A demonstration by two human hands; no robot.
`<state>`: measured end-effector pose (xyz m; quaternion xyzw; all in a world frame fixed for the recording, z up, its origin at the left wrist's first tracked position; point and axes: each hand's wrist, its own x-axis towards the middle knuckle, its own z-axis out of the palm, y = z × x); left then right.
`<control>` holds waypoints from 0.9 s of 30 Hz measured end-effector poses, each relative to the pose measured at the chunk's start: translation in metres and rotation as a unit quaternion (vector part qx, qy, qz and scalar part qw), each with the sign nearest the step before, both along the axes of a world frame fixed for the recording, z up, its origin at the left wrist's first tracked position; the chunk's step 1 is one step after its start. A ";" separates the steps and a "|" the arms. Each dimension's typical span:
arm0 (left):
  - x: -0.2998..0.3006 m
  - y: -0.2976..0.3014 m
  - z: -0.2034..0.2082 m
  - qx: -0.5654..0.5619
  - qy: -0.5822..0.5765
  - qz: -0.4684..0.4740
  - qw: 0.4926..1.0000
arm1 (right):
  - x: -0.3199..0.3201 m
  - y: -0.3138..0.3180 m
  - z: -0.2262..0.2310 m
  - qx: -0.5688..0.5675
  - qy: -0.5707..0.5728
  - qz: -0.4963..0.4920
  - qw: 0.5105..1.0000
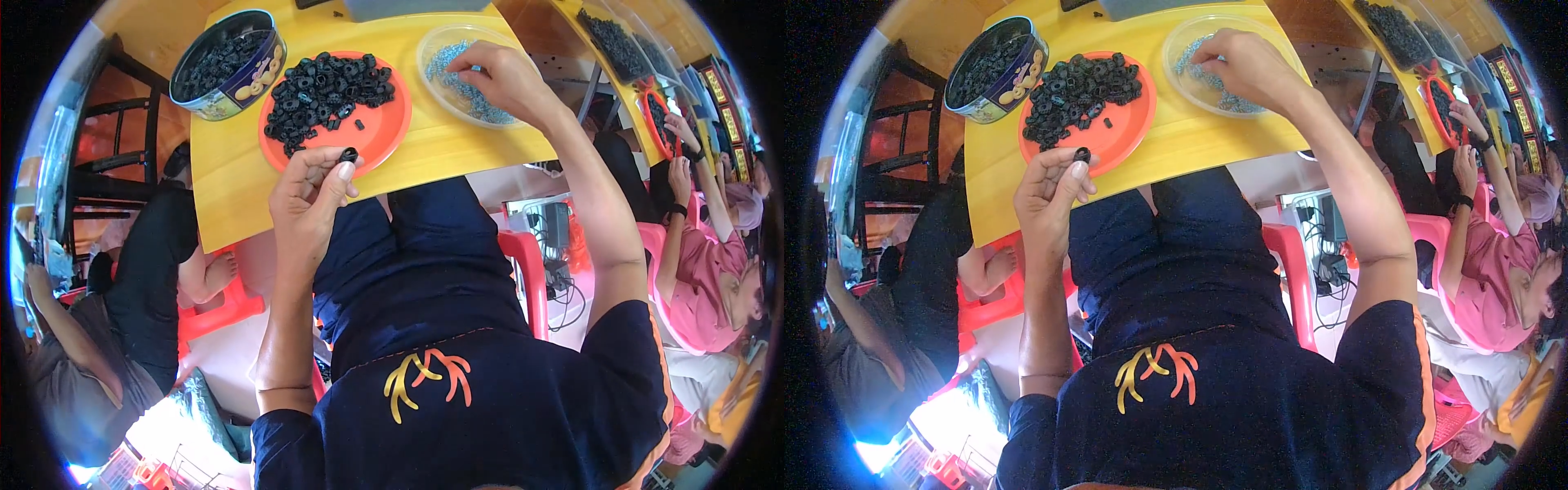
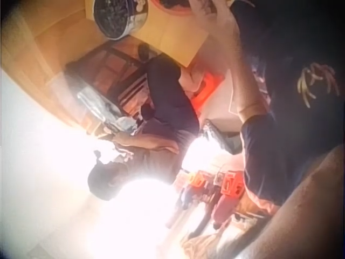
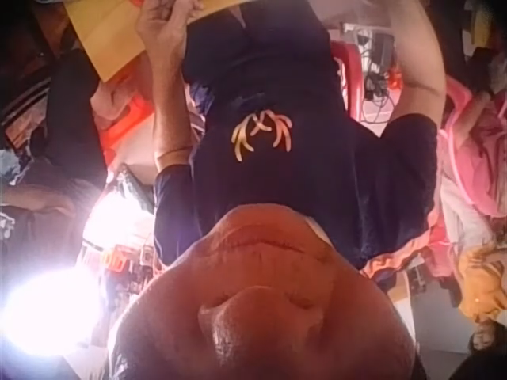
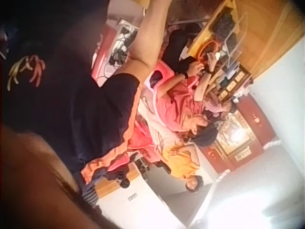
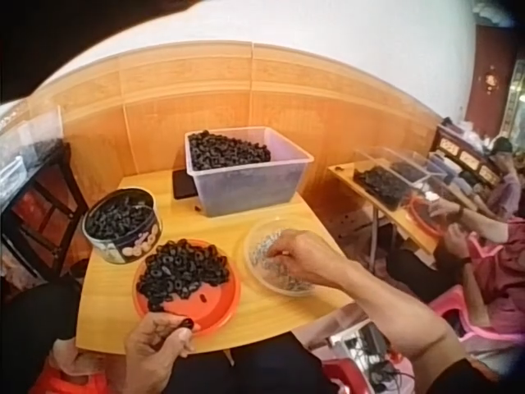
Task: The person assembles cord locks by picking up black plastic pieces and small insert components from dishes and fitting the pieces together by hand.
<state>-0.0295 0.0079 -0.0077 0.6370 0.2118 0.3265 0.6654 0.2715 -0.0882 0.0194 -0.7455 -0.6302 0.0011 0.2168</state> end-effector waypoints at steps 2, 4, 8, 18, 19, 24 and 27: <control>0.002 0.000 -0.001 -0.016 -0.007 -0.010 1.000 | -0.002 -0.003 0.006 -0.001 0.077 -0.030 0.997; 0.001 -0.001 0.002 -0.031 -0.018 -0.015 0.999 | -0.006 -0.003 0.005 0.044 0.177 -0.013 0.983; 0.007 -0.002 0.010 -0.076 -0.046 -0.049 0.995 | -0.017 -0.008 0.018 0.063 0.330 -0.030 0.941; 0.019 -0.008 0.009 -0.093 -0.034 -0.073 0.992 | -0.007 -0.011 0.011 0.043 0.239 -0.091 0.966; 0.020 -0.008 0.009 -0.093 -0.034 -0.074 0.992 | -0.009 -0.009 0.012 0.026 0.282 -0.100 0.954; 0.029 -0.011 0.011 -0.098 -0.044 -0.086 0.990 | -0.008 -0.012 0.018 -0.002 0.414 -0.064 0.908; 0.048 -0.013 0.017 -0.101 -0.038 -0.093 0.990 | -0.005 -0.010 0.010 0.022 0.360 -0.076 0.930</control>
